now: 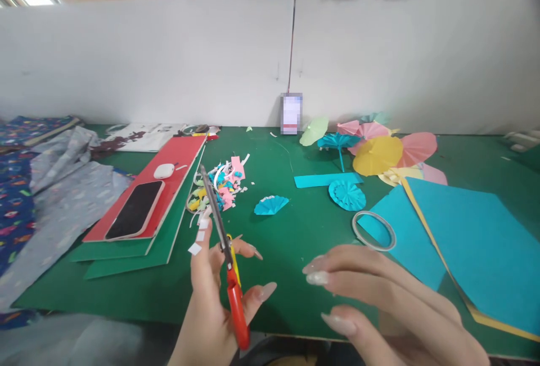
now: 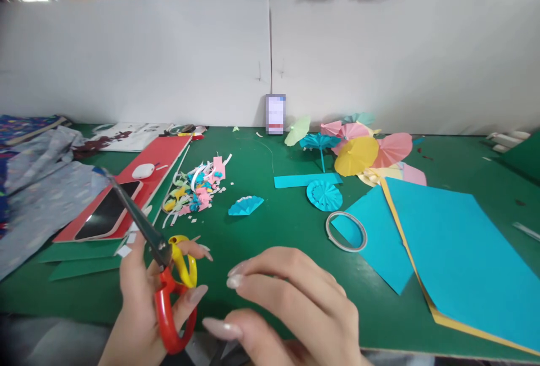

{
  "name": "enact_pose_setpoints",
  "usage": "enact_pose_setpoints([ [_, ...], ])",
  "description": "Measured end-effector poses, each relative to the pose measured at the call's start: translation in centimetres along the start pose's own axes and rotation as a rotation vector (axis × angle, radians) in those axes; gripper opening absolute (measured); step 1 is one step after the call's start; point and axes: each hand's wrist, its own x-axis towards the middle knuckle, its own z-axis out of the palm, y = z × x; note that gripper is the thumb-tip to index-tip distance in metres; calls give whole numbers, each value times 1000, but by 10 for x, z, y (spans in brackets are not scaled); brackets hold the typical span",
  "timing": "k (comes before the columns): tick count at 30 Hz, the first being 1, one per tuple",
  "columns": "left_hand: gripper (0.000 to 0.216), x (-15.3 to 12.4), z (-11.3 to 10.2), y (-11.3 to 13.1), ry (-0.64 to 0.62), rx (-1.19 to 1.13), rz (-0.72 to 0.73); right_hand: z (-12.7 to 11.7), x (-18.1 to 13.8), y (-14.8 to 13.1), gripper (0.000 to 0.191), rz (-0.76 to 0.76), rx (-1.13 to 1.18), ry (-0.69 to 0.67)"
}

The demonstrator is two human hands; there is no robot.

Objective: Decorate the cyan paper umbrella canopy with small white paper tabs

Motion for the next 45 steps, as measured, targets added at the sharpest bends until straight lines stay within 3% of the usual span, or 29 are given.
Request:
enact_pose_setpoints([
  [3, 84, 1, -1, -6, -34, -1, 61, 1, 2, 4, 25, -59, -4, -64],
  [5, 85, 1, -2, -6, -38, -33, 24, -1, 4, 7, 28, -73, -33, -69],
  [9, 90, 1, -2, -4, -39, -66, -21, -2, 6, 10, 20, -15, -86, -58],
  [11, 89, 2, -1, -1, -46, -51, 10, 4, 3, 12, 18, 73, -31, -239],
  [14, 86, 7, 2, 6, -74, -63, 9, 23, -13, 18, 25, 194, 158, -614],
  [15, 88, 8, 4, 9, -100, -79, -10, 31, -21, 21, 32, 194, 200, -660],
  [17, 94, 11, 7, 14, -168, -125, -85, 46, -37, 25, 38, 213, 208, -608],
  [20, 101, 13, 10, 18, -271, -196, -162, 59, -53, 29, 27, 240, 262, -491],
  [25, 117, 13, 12, 24, -252, -276, -263, 59, -54, 28, 18, 151, 325, -414],
  [28, 114, 12, 15, 27, -246, -287, -321, 59, -53, 28, 17, 133, 324, -322],
  [37, 118, 28, 28, 17, -225, -355, -191, 61, -46, 28, 25, 70, 171, -185],
  [45, 104, 36, 40, 10, -195, -324, -139, 58, -49, 31, 22, 209, 173, -277],
])
